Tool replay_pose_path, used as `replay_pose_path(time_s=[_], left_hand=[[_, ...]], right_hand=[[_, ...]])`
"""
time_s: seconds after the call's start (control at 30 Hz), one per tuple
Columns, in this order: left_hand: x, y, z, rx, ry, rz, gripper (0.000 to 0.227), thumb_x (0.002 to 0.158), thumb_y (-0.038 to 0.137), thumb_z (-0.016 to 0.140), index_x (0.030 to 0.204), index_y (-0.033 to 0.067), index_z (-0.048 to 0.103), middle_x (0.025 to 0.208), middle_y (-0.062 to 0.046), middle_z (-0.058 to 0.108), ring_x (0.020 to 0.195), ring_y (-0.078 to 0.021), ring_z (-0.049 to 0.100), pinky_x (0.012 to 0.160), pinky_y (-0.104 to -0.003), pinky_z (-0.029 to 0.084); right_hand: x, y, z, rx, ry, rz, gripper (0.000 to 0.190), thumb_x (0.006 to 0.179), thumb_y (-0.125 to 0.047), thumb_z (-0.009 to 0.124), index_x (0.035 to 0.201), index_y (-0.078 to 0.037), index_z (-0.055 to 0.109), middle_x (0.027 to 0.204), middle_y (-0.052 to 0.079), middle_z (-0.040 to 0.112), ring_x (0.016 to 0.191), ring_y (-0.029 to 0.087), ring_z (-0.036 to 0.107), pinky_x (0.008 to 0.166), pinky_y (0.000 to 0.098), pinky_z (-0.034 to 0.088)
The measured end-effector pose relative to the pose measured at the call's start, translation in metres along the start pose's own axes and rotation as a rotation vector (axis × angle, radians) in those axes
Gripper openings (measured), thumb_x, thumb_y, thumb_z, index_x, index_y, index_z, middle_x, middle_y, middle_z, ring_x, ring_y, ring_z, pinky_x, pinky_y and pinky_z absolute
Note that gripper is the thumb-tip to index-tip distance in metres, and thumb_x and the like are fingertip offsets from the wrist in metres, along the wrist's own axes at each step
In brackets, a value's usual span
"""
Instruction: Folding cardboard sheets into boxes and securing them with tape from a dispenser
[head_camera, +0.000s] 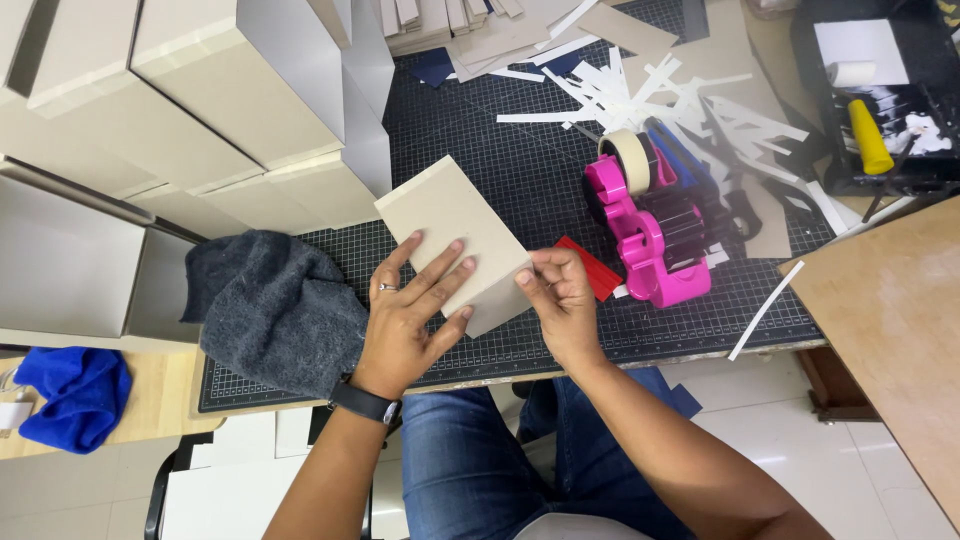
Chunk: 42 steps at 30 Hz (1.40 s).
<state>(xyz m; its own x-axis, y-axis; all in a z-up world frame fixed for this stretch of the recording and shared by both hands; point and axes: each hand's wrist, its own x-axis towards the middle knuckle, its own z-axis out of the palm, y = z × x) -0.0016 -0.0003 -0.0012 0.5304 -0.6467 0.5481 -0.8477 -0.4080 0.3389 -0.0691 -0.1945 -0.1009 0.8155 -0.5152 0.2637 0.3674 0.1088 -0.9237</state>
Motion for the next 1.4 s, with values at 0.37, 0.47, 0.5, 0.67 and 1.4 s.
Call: replay_pose_path(time_s=[0.37, 0.47, 0.5, 0.67, 1.4], left_hand=[[0.0, 0.0, 0.002, 0.0, 0.018, -0.013, 0.043, 0.09, 0.038, 0.07, 0.133, 0.0302, 0.072, 0.143, 0.004, 0.066, 0.145, -0.0388, 0.041, 0.116, -0.055, 0.026], [0.0, 0.001, 0.0, 0.001, 0.013, -0.019, 0.043, 0.09, 0.037, 0.07, 0.133, 0.0299, 0.072, 0.143, 0.004, 0.067, 0.145, -0.0391, 0.041, 0.116, -0.056, 0.025], [0.001, 0.002, 0.0, 0.003, 0.008, -0.018, 0.043, 0.09, 0.038, 0.071, 0.133, 0.0298, 0.072, 0.143, 0.003, 0.067, 0.145, -0.0395, 0.041, 0.116, -0.057, 0.025], [0.013, 0.007, -0.009, 0.004, 0.001, 0.066, 0.04, 0.088, 0.031, 0.075, 0.127, 0.0209, 0.075, 0.137, -0.001, 0.07, 0.138, -0.0365, 0.051, 0.119, -0.054, 0.029], [0.025, 0.011, -0.017, -0.031, -0.012, 0.196, 0.036, 0.086, 0.02, 0.077, 0.119, 0.0069, 0.076, 0.127, -0.01, 0.074, 0.122, -0.0368, 0.064, 0.106, -0.048, 0.05]], right_hand=[[0.0, 0.001, 0.001, 0.049, -0.004, 0.032, 0.029, 0.1, -0.007, 0.067, 0.124, -0.006, 0.052, 0.11, 0.015, 0.077, 0.093, 0.015, 0.071, 0.09, 0.0347, 0.059], [0.0, 0.0, 0.0, 0.049, -0.01, 0.042, 0.028, 0.1, -0.008, 0.066, 0.124, -0.005, 0.053, 0.11, 0.015, 0.077, 0.094, 0.015, 0.071, 0.091, 0.0352, 0.059], [0.0, 0.0, 0.0, 0.052, -0.012, 0.047, 0.029, 0.1, -0.009, 0.066, 0.125, -0.005, 0.052, 0.11, 0.015, 0.077, 0.095, 0.015, 0.071, 0.091, 0.0352, 0.059], [-0.001, 0.008, -0.002, 0.062, -0.026, 0.029, 0.036, 0.1, -0.007, 0.065, 0.132, -0.005, 0.049, 0.112, 0.016, 0.076, 0.101, 0.02, 0.072, 0.095, 0.0382, 0.058], [0.115, -0.017, -0.207, -0.616, 0.131, -0.113, 0.035, 0.11, -0.041, 0.052, 0.107, -0.016, 0.075, 0.099, 0.009, 0.07, 0.098, 0.023, 0.063, 0.097, 0.0341, 0.046]])
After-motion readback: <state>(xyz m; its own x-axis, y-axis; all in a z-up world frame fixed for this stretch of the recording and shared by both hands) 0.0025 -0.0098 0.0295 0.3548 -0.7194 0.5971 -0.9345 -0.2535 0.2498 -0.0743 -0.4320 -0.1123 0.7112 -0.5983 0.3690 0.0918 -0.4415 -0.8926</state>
